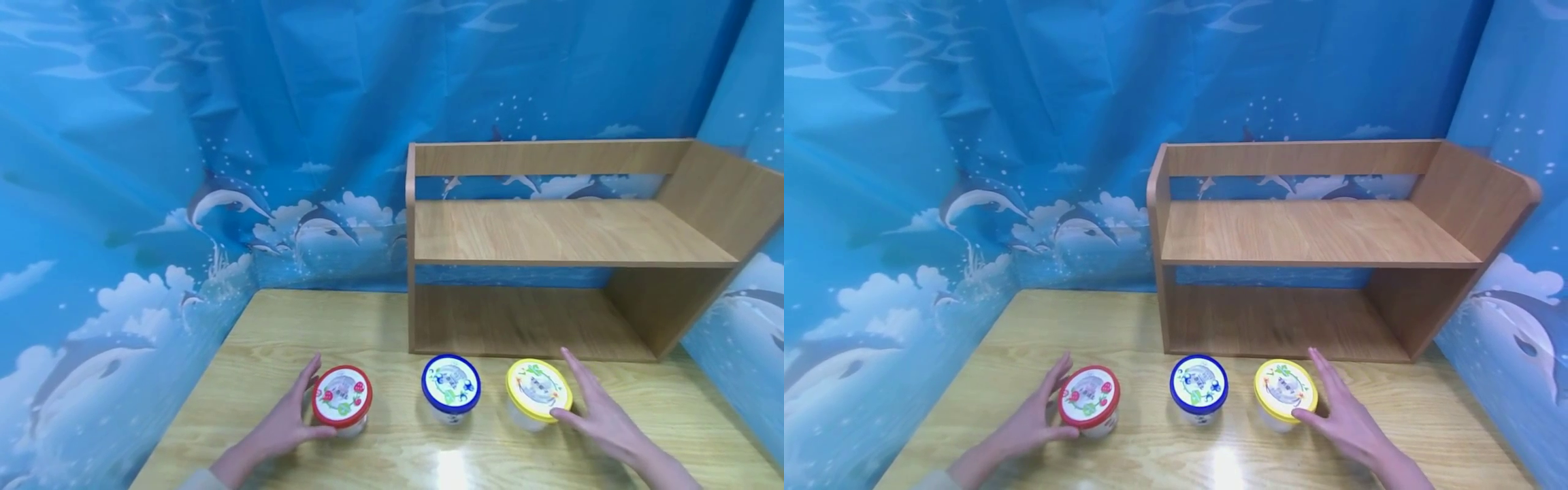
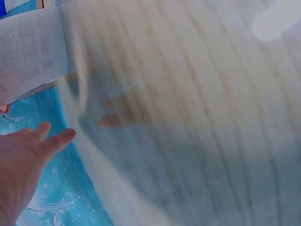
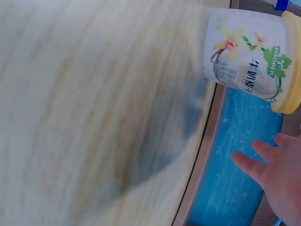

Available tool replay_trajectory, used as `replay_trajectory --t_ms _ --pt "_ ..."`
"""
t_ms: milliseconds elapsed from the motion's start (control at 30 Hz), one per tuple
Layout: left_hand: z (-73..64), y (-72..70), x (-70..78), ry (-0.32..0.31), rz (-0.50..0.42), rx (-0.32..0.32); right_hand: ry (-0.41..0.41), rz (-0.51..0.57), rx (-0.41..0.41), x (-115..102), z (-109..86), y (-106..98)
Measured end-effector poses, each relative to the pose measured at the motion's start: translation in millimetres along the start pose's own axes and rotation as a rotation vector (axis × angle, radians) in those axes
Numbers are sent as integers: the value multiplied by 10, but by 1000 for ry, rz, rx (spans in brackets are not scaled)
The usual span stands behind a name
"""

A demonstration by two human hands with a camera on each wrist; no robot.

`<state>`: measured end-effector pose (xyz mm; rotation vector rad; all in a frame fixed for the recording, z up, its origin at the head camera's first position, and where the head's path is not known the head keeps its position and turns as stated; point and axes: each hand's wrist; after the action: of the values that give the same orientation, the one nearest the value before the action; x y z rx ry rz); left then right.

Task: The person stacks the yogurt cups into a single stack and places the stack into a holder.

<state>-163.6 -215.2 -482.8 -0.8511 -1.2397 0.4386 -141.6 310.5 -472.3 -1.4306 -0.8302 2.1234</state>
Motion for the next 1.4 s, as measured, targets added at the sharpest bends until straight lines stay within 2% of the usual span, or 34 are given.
replay_trajectory --t_ms 400,967,1400 --pt "1 54 -15 -7 -61 -55 17 55 -18 18 -20 130" --pt "21 101 -38 -4 -84 -40 29 65 -12 54 -31 198" --pt "19 126 -13 -61 -127 -50 87 57 4 48 -22 233"
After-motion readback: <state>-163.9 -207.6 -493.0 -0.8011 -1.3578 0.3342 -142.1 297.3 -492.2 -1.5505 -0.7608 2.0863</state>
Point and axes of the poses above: each hand's wrist, its own z-axis towards the middle knuckle, its own y-axis out of the palm, x = y × z, and after that the axes turned 9 degrees about z, right-handed
